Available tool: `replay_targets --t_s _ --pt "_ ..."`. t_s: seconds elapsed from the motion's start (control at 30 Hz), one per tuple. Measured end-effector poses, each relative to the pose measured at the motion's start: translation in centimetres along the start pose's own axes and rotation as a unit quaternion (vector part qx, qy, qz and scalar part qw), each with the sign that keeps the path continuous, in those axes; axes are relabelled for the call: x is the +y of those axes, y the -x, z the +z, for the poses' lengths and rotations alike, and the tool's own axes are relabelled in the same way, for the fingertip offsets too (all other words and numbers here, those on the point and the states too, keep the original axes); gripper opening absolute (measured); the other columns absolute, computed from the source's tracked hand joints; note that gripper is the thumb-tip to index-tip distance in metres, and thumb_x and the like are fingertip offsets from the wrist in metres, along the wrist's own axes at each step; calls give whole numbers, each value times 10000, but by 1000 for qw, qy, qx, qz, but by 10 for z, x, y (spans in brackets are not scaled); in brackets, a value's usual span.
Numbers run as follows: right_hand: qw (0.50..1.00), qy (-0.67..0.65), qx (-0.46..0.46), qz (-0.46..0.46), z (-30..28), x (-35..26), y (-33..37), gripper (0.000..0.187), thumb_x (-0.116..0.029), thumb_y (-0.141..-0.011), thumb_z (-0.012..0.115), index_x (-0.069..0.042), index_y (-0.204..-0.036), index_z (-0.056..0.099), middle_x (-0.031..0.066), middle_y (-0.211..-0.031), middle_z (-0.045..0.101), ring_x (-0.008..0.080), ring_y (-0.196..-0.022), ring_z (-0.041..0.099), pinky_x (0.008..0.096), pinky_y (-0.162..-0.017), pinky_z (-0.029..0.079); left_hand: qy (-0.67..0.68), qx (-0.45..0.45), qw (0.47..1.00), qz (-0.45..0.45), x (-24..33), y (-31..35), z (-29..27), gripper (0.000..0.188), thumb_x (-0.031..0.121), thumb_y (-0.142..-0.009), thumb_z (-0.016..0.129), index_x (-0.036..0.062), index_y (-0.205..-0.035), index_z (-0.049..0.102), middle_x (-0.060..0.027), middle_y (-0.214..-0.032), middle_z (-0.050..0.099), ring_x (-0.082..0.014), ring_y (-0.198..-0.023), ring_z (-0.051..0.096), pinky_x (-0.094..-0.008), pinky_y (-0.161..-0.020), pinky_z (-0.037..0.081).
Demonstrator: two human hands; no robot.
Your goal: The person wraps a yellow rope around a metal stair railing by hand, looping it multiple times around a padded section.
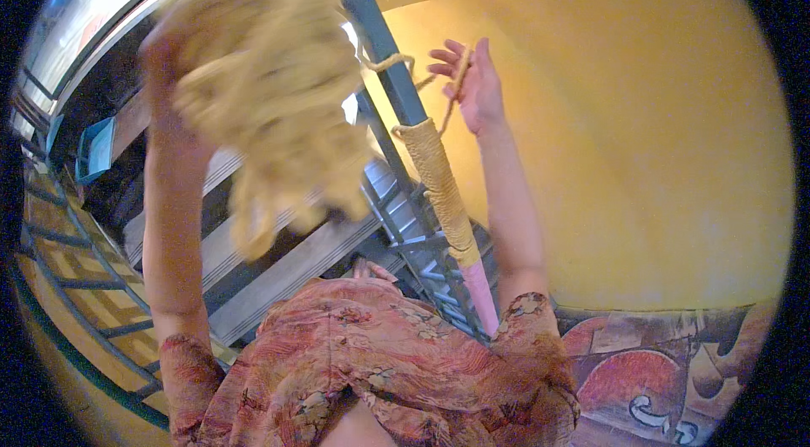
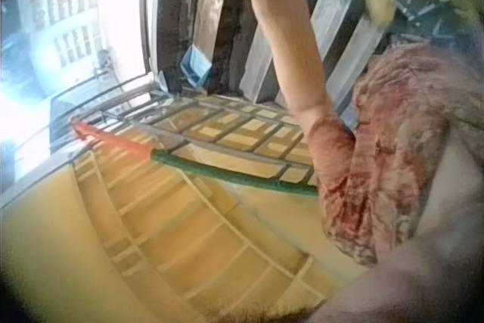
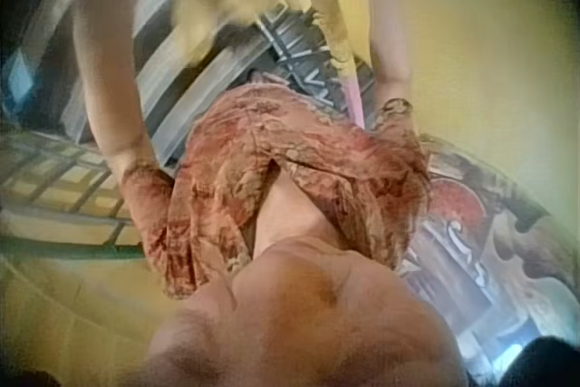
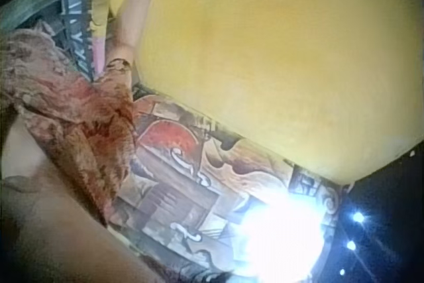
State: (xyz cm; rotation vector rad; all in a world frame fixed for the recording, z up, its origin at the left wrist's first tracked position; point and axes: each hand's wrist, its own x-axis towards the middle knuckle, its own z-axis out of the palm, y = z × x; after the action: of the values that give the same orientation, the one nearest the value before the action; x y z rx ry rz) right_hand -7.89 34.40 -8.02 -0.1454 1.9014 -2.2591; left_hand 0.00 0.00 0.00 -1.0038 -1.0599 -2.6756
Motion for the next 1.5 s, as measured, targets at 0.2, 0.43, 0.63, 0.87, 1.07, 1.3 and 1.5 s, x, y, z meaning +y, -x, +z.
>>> replay_targets --t_s 0.2,0.43,0.63,0.87,1.07,1.3,1.5 --pt "959 -178 -179 -130 26 22 19 1072 -774 -709 553 -12 -1420 301 149 -1385 446 278 -1198 517 398 -933 497 -239 27 965 -108 -105 -68 34 565 310 -789 733 0 -1211 522 -113 -1092 631 -181 -977 641 -308 -868 529" --pt "959 -259 -71 -89 22 37 13 717 -496 -828 614 -28 -1339 428 174 -1203 585 289 -930 642 357 -707 568 -496 -23 859 -124 -128 -72 31 812 471 -732 780 -73 -1251 473 -170 -1141 612 -217 -1053 608 -343 -911 494" --pt "944 -216 86 -235 -57 26 -41 412 -197 -880 602 12 -1219 493 126 -1041 626 242 -837 643 325 -632 547 -410 130 889 -160 -102 -52 -13 398 308 -911 617 -29 -1123 616 -114 -987 670 -148 -861 644 -260 -737 512" --pt "957 61 228 -170 -75 83 -82 554 -13 -674 782 -14 -1155 508 88 -1064 608 190 -927 606 314 -784 527 -398 231 839 -291 -158 7 -97 518 311 -894 634 -21 -1263 486 -150 -1089 622 -188 -961 616 -298 -770 509" --pt "962 83 -249 76 -19 122 -72 565 -141 -788 736 -18 -1287 502 106 -1152 619 187 -1005 623 332 -865 524 -81 320 917 -224 -213 34 -86 587 216 -748 806 23 -1218 512 -106 -1113 621 -203 -1046 607 -382 -867 520" --pt "949 215 -201 109 -37 103 -80 328 -120 -894 626 -4 -1200 613 117 -1017 683 151 -931 636 283 -830 511 -70 344 902 -252 -159 98 -98 362 124 -827 647 -16 -1149 557 -107 -1060 637 -203 -929 656 -330 -823 540" --pt "947 252 44 -195 3 19 -11 230 -37 -889 590 1 -1112 637 65 -834 688 105 -711 639 233 -646 521 -39 471 869 -146 -38 170 -125 563 290 -845 669 -9 -1277 466 -139 -1153 598 -251 -1007 636 -381 -849 558"
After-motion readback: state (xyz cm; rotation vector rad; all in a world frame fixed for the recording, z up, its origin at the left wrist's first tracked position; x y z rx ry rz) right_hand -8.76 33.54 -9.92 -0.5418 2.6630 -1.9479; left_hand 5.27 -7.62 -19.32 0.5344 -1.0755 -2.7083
